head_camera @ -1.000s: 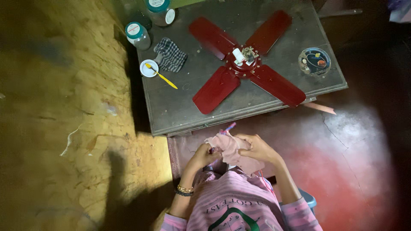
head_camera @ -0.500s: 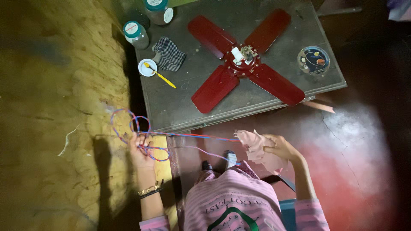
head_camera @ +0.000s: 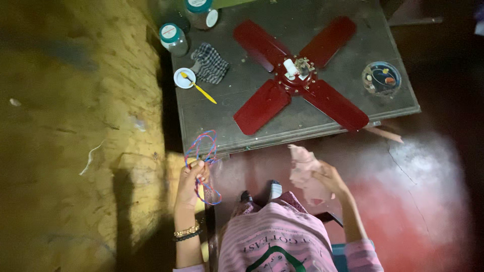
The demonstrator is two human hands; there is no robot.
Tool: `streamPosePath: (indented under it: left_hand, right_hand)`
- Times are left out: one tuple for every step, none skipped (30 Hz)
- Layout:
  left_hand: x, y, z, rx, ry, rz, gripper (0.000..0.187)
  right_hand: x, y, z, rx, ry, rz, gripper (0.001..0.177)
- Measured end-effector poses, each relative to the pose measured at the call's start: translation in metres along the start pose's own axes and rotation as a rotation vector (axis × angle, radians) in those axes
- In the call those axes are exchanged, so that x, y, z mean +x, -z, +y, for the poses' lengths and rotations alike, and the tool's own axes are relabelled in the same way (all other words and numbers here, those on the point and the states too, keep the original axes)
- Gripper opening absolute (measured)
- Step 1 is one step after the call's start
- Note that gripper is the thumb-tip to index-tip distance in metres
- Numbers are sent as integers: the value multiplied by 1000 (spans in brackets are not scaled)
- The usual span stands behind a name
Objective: The person wipes the red ceiling fan with a cloth, then manipulates the internal wiring and components at the fan's hub. They open a drawer to retrieve a tool and continue adjusting the fan's internal parts.
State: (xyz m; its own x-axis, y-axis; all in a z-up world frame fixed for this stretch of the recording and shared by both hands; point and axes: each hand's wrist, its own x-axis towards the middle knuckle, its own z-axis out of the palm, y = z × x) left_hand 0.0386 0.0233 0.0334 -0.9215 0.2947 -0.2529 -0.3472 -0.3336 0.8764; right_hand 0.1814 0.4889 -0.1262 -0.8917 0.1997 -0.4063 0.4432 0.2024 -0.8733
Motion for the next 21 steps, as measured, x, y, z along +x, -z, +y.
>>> streamPosePath:
  left_hand:
    - [0,-1,-3,-29,7,43,32]
    - [-1,-1,-6,-59,13,87,32]
    - [-2,1,-10,-89,20,132,31]
    - [-4,4,-12,-122,30,188,29]
    - [-8,7,-14,-156,39,243,27]
    - [-12,11,-16,-192,47,300,25]
    - [-17,14,-19,-155,12,317,29]
    - [-23,15,-21,-117,-23,336,33]
    - [-28,17,-23,-80,-58,356,37]
    - [-33,17,-27,-63,-17,416,30]
    - [-39,15,-32,-47,26,476,24]
    - [-44,10,-38,-33,68,538,20]
    - [-49,5,-45,-45,99,530,22]
    - [-55,0,-52,-57,129,521,23]
    - [-60,-6,-59,-70,159,512,24]
    - [-64,-12,-67,-16,152,517,24]
    - [-65,-20,-76,39,146,522,24]
    - [-65,-24,-82,96,141,522,24]
    - [-63,-27,-86,117,131,460,29]
    - [-60,-29,-90,140,130,393,36]
    - [-55,-31,-93,161,128,327,42]
  right_hand:
    - [9,-14,-15,-63,-1,-46,52]
    - [18,-28,-30,-145,117,-67,53]
    - [29,-43,-46,-226,236,-87,54]
    - [40,-59,-63,-193,243,-135,51]
    - [53,-77,-79,-160,250,-183,48]
    - [69,-99,-96,-171,330,-164,52]
    - [84,-120,-111,-182,410,-144,55]
    - [99,-142,-126,-272,454,-107,56]
    - [116,-165,-141,-362,499,-69,57]
    - [133,-187,-154,-333,497,-90,58]
    - [149,-209,-166,-305,494,-111,59]
    - [167,-229,-178,-346,508,-117,60]
    - [184,-248,-189,-387,522,-123,61]
    - [199,-264,-199,-446,513,-100,65]
    - [212,-278,-208,-504,505,-77,69]
    - [219,-289,-213,-561,495,-51,73]
    - [221,-297,-217,-580,663,-9,76]
    - [219,-299,-221,-592,830,40,80]
    - [215,-298,-226,-600,997,90,85]
    - [203,-291,-226,-514,835,-88,75]
    - [186,-276,-224,-429,672,-264,67]
